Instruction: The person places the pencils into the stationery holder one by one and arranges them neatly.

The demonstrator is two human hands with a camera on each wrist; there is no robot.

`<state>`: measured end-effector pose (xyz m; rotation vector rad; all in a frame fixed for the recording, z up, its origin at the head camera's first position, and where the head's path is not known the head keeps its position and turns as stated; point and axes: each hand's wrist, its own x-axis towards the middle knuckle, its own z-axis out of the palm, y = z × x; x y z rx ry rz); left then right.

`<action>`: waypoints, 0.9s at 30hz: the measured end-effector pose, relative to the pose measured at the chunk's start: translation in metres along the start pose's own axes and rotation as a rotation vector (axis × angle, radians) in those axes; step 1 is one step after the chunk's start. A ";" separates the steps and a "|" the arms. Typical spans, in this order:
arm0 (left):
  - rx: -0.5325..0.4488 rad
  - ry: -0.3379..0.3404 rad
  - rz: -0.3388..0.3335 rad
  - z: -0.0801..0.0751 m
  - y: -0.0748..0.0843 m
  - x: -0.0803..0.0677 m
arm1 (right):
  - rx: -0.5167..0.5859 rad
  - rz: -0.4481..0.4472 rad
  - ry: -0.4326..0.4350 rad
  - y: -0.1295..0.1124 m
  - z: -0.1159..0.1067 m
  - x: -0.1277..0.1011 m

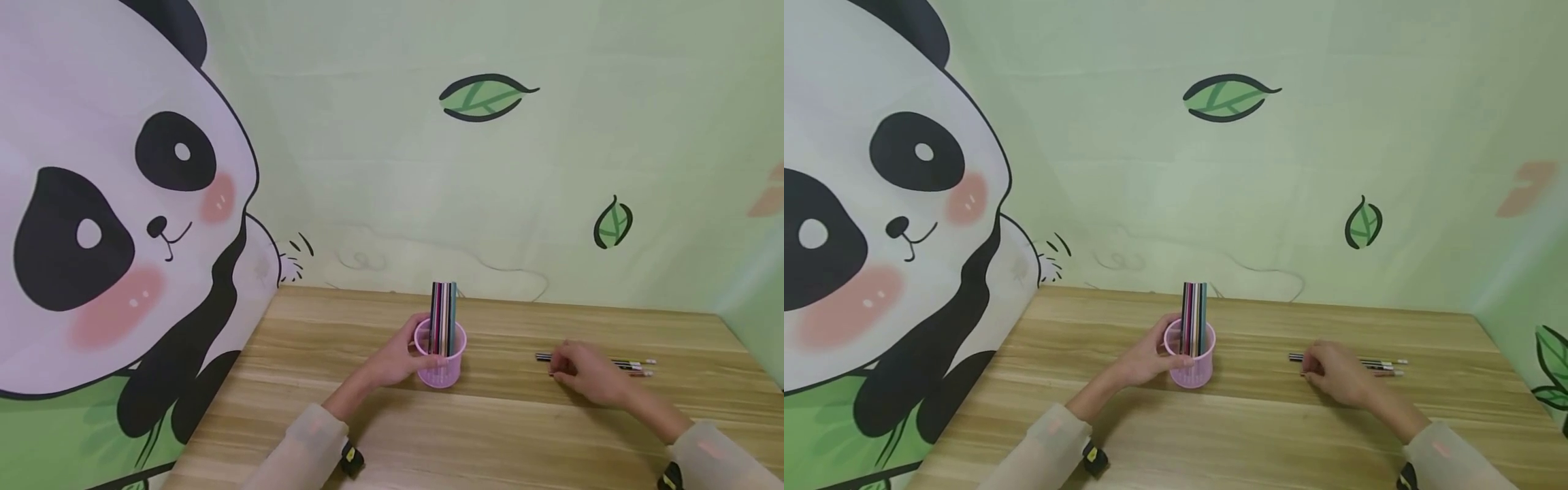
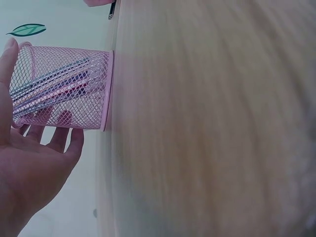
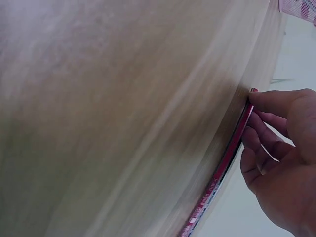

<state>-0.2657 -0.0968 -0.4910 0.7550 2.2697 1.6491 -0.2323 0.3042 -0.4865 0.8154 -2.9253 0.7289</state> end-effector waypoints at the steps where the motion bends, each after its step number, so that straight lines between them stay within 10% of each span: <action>1: 0.002 -0.001 -0.001 0.000 0.000 0.000 | 0.001 -0.004 -0.011 0.000 0.001 0.000; 27: -0.001 0.001 0.012 0.000 -0.001 -0.001 | 0.093 -0.023 -0.003 -0.027 -0.024 0.011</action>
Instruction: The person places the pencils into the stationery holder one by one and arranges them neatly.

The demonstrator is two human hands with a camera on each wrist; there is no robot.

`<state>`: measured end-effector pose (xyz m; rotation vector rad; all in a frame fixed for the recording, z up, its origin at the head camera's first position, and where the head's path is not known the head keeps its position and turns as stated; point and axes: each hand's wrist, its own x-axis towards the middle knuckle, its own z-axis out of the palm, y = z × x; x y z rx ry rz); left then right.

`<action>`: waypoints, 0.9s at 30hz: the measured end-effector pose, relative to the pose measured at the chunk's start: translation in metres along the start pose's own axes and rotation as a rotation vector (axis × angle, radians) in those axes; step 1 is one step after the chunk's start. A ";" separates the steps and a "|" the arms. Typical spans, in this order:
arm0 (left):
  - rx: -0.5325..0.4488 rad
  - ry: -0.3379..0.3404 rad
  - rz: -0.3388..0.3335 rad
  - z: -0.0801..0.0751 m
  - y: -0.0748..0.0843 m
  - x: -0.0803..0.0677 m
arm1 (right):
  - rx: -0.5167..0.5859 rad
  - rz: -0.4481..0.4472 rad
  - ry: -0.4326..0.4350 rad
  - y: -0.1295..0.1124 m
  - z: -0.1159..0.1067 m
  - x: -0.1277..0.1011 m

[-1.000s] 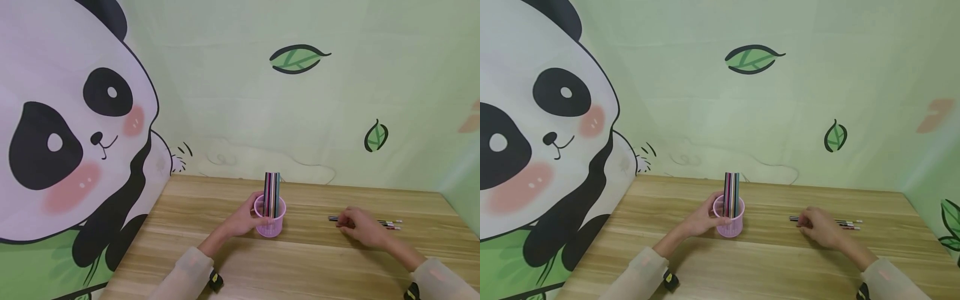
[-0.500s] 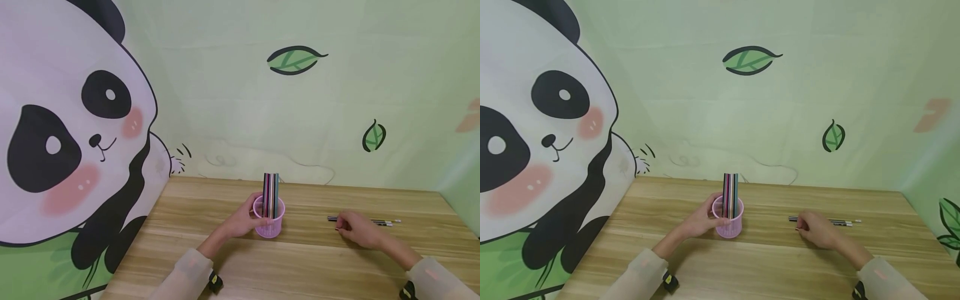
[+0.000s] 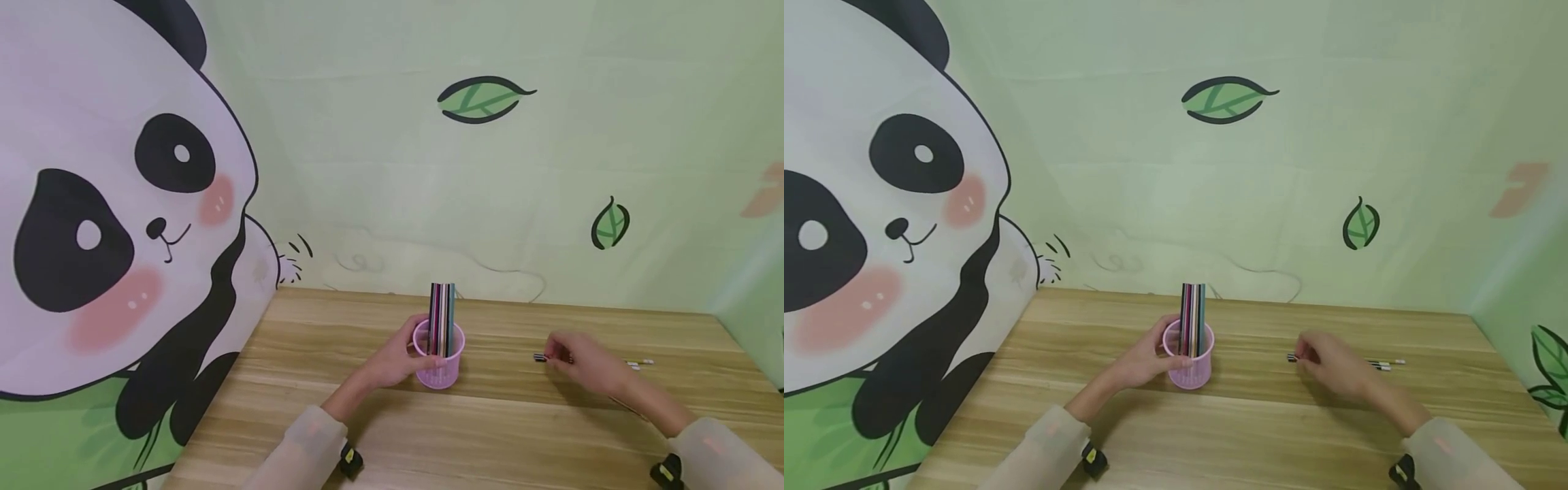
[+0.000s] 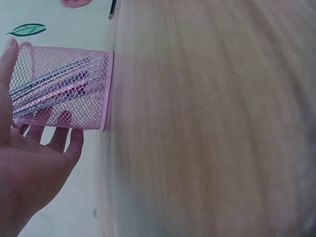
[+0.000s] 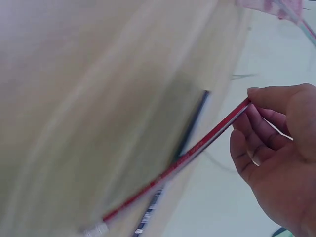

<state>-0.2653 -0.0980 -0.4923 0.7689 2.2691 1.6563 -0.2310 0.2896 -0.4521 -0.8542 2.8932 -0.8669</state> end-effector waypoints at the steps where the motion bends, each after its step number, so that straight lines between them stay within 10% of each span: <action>1: 0.000 0.000 0.000 0.000 0.000 0.000 | -0.004 -0.012 0.026 -0.003 -0.003 0.002; 27: 0.003 -0.004 -0.017 0.000 0.000 0.001 | 0.258 -0.132 0.466 -0.113 -0.050 0.086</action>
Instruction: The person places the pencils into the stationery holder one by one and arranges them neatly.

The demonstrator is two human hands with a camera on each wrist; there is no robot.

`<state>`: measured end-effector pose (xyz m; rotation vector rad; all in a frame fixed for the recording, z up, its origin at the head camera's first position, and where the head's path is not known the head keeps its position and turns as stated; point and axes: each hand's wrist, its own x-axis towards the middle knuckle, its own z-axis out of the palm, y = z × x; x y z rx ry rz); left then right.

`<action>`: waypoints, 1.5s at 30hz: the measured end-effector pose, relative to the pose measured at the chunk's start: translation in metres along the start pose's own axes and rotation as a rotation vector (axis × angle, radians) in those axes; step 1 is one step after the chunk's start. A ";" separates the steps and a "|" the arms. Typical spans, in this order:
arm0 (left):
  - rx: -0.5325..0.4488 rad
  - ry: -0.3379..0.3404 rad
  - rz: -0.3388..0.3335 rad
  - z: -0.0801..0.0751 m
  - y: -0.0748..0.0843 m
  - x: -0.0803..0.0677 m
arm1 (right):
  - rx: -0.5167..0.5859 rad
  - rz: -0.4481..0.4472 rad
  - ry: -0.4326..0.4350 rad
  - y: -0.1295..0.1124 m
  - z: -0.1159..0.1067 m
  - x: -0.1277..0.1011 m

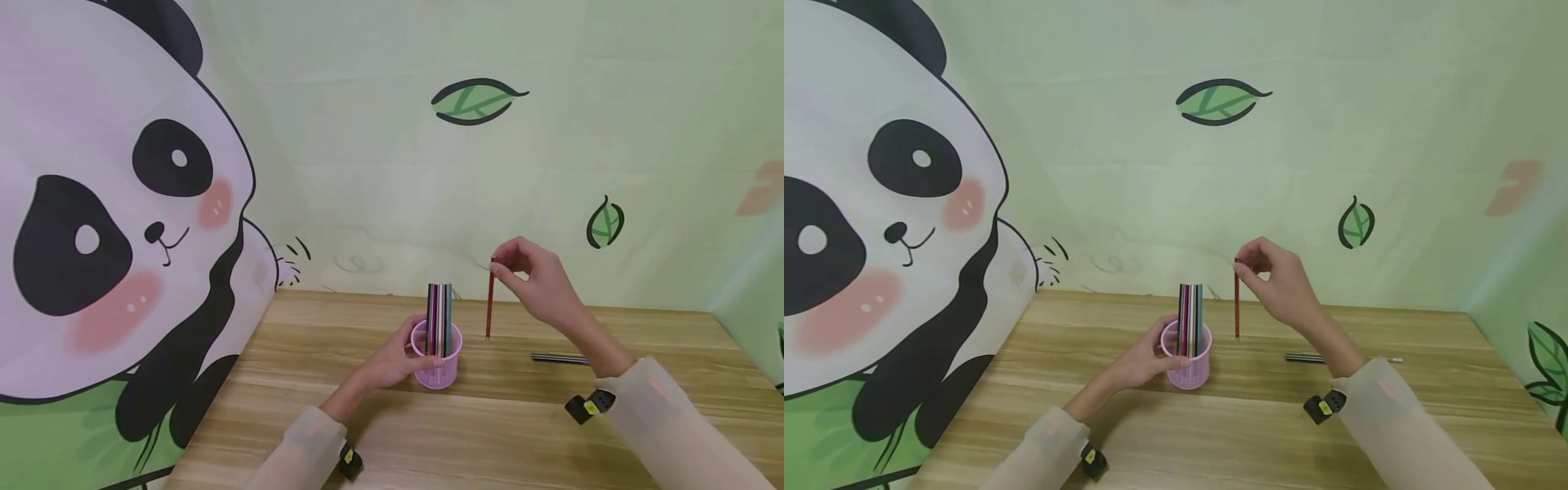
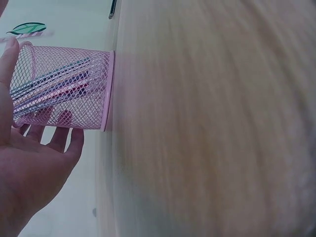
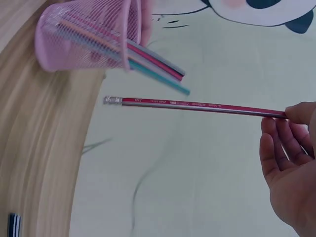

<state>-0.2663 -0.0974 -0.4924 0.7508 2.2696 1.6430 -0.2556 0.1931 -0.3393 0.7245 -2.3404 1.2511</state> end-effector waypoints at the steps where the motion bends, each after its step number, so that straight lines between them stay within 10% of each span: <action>1: 0.002 0.001 0.000 0.000 0.000 0.000 | 0.026 -0.002 0.008 -0.004 0.001 0.002; 17: -0.019 -0.003 0.021 -0.001 0.000 -0.001 | 0.231 0.042 -0.046 -0.010 0.050 0.004; 31: -0.009 -0.004 0.013 0.001 0.001 -0.001 | 0.241 0.099 -0.157 0.005 0.085 -0.010; 45: -0.004 -0.007 0.013 -0.001 0.001 0.000 | 0.213 0.152 -0.088 0.013 0.096 -0.010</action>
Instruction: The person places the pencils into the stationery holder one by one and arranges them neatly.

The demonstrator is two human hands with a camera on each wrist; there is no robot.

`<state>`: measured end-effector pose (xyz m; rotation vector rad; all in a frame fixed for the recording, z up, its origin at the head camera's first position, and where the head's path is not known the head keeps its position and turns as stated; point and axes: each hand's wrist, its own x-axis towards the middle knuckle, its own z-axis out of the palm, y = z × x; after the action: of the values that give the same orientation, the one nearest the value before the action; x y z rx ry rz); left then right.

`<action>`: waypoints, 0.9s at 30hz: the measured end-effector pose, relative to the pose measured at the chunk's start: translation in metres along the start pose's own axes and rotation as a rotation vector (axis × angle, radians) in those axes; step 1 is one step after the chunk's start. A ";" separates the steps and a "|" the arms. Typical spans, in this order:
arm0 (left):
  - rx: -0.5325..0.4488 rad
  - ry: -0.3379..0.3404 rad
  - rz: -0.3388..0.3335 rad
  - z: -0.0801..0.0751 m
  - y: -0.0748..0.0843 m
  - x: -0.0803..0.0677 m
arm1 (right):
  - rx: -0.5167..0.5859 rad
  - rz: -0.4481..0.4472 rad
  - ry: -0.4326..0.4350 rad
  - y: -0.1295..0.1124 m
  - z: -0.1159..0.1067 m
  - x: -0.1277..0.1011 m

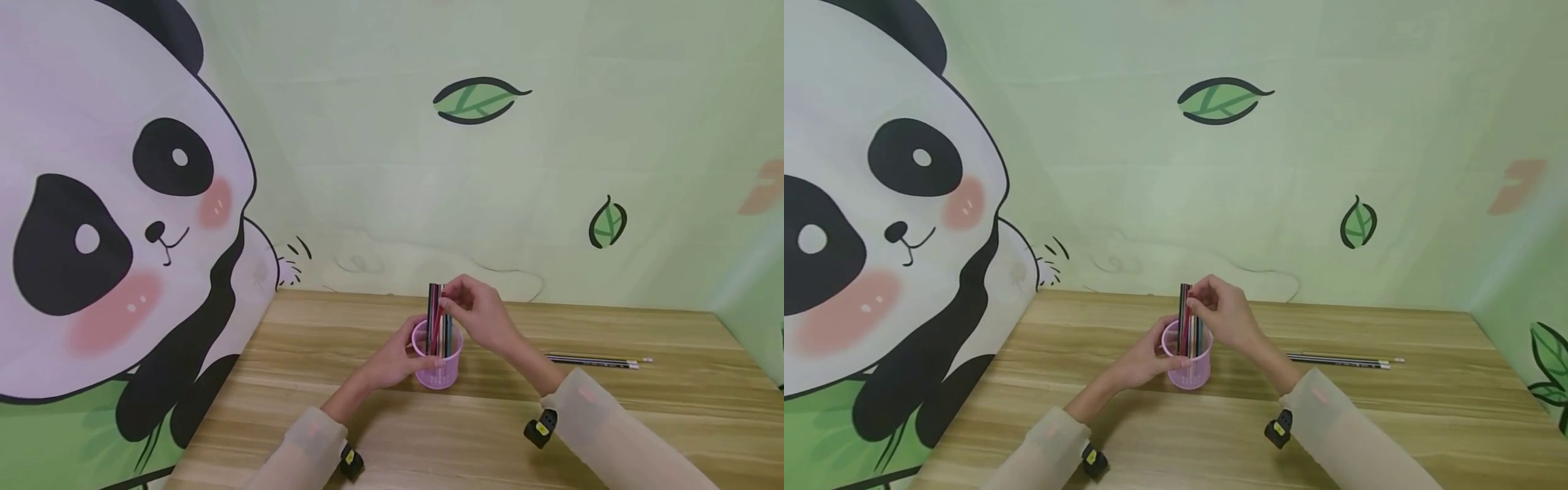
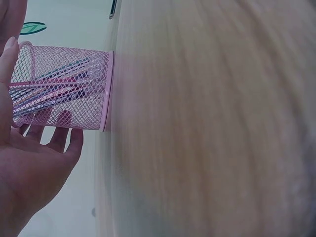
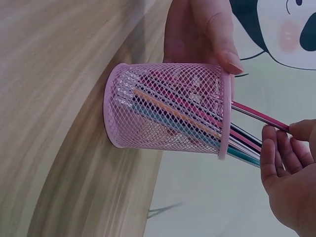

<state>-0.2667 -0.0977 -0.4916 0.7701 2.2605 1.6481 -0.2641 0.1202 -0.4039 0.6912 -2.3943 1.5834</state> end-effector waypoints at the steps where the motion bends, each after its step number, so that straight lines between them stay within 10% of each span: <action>1: 0.000 -0.001 -0.001 0.000 0.000 0.000 | -0.005 0.005 0.000 0.001 0.001 0.000; 14: -0.005 0.007 0.016 0.000 -0.002 0.001 | -0.072 0.000 -0.180 0.013 -0.002 -0.013; 27: -0.002 0.018 0.000 0.001 -0.002 0.001 | -0.259 -0.004 -0.221 0.026 -0.049 -0.030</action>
<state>-0.2669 -0.0967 -0.4935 0.7571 2.2712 1.6634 -0.2554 0.1808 -0.4172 0.8537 -2.6868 1.2183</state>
